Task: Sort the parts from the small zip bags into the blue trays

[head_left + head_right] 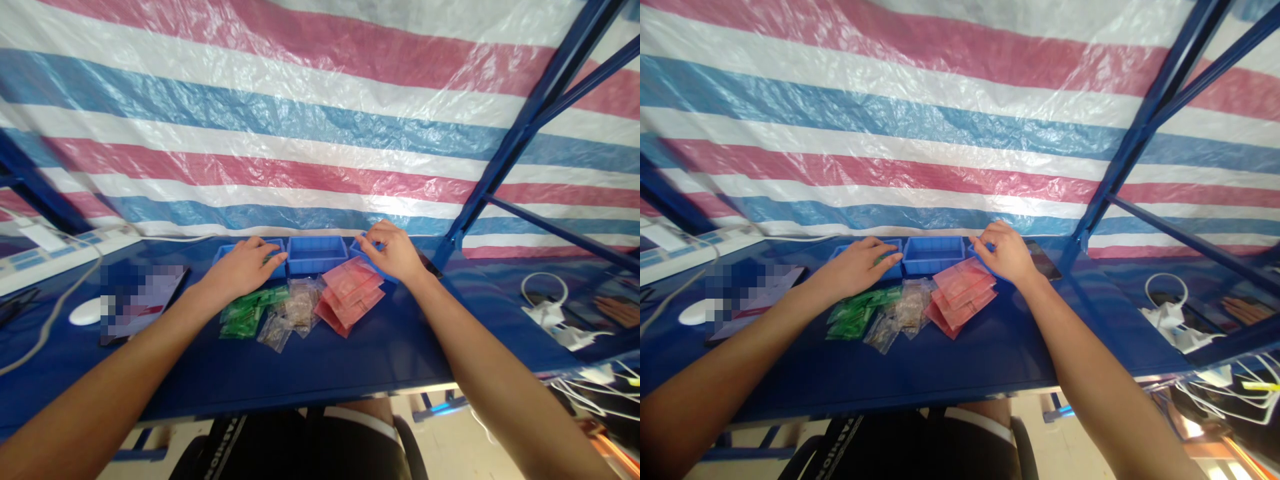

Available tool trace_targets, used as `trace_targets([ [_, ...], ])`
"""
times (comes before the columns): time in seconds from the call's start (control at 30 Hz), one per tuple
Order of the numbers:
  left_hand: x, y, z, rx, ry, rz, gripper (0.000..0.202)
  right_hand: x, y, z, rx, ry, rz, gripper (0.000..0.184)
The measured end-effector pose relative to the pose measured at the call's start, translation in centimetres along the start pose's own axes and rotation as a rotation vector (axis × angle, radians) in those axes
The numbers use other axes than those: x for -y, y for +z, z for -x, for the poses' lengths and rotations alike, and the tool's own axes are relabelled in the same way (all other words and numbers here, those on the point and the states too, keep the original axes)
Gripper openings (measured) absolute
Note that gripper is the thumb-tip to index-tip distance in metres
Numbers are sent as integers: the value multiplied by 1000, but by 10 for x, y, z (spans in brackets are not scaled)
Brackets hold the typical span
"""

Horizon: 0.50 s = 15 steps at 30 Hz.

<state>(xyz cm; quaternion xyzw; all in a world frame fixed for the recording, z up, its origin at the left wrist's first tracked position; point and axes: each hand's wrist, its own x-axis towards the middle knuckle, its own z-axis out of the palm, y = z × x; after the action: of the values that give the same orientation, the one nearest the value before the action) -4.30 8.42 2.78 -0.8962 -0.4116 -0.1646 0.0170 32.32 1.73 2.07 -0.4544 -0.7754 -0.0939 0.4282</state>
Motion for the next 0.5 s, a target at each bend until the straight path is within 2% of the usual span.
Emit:
trace_targets([
  [0.1,-1,0,-3,164,0,-3,70,0,-1,0,11,0,14,41],
  [0.27,0,-8,-10,225,-44,7,83,2,-2,-1,13,-2,19,40],
  [0.5,10,-17,-19,309,-92,94,88,3,0,0,34,-5,16,39],
])
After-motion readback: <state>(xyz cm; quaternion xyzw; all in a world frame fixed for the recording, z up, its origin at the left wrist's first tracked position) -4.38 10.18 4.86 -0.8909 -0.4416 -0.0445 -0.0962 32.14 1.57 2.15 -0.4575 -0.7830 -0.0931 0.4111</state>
